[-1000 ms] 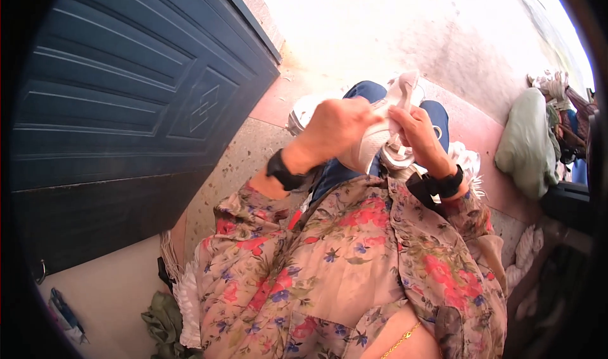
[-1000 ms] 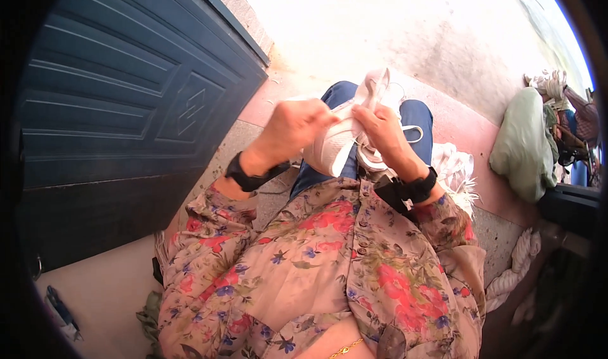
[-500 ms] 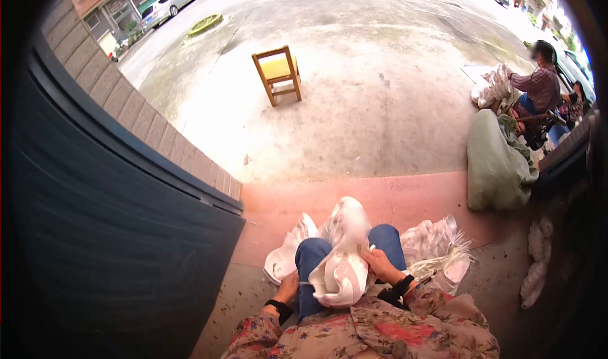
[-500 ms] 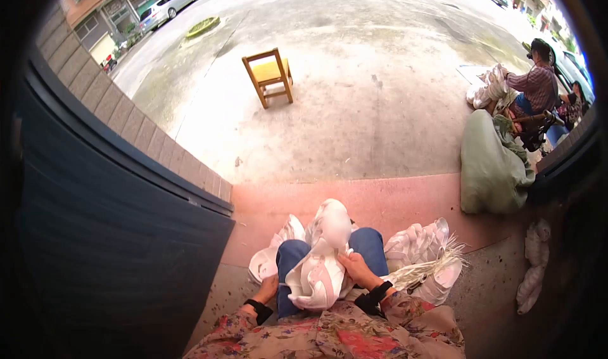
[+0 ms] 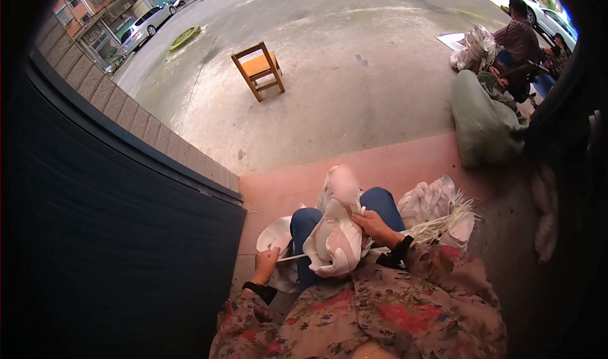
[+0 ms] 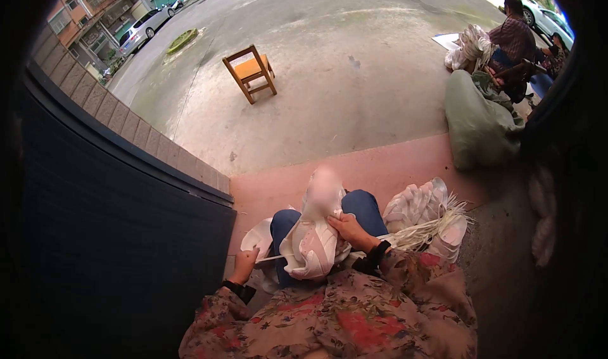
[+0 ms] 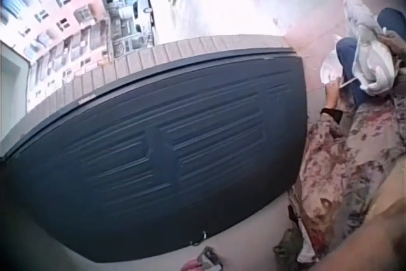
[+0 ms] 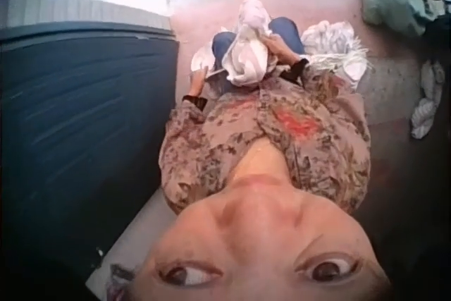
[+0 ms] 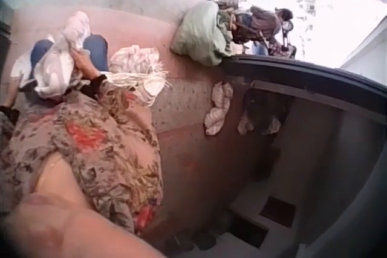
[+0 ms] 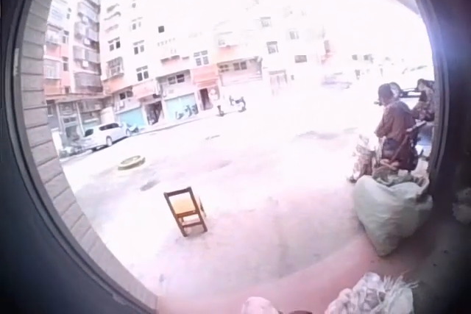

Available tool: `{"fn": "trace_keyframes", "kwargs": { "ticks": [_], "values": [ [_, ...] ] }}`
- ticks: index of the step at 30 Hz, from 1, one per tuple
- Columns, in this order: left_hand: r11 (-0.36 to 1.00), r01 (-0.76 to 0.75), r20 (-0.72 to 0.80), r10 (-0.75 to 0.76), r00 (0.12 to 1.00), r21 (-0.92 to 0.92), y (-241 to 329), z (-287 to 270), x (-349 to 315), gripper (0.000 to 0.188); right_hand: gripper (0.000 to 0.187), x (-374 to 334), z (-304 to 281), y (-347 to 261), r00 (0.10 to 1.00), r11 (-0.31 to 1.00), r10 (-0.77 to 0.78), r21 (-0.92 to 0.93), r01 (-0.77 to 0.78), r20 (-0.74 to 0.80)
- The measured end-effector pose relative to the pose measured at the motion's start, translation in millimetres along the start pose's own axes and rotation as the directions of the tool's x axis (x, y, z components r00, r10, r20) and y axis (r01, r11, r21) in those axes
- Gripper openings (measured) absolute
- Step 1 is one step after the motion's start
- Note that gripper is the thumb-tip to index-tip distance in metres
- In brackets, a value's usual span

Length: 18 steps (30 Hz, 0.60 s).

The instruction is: Threading laces into white shoe uppers.

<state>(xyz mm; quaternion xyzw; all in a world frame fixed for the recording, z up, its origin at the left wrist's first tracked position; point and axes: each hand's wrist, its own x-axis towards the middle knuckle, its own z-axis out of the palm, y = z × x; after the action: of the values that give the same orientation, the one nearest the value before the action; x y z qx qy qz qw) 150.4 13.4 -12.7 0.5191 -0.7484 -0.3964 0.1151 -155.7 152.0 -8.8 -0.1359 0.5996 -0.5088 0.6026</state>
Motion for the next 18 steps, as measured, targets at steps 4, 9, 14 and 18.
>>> {"fn": "trace_keyframes", "kwargs": {
  "ticks": [4,9,14,18],
  "values": [
    [0.959,-0.278,-0.028,0.279,0.960,0.047,73,-42,-44,0.038,0.023,-12,-7,-7,0.988,0.980,-0.089,0.188,0.064,0.127],
    [0.962,-0.264,0.171,0.271,0.947,-0.064,118,2,-53,0.029,0.022,5,-30,-1,0.997,0.845,-0.080,0.531,0.067,0.002],
    [0.946,-0.290,0.193,0.314,0.930,-0.144,127,69,-70,0.049,0.020,20,-62,-11,0.980,0.841,-0.146,0.539,0.050,0.136],
    [0.858,-0.512,0.181,0.497,0.849,0.047,117,74,-66,0.039,0.022,16,-71,-19,0.991,0.904,-0.124,0.417,0.094,0.045]
  ]
}}
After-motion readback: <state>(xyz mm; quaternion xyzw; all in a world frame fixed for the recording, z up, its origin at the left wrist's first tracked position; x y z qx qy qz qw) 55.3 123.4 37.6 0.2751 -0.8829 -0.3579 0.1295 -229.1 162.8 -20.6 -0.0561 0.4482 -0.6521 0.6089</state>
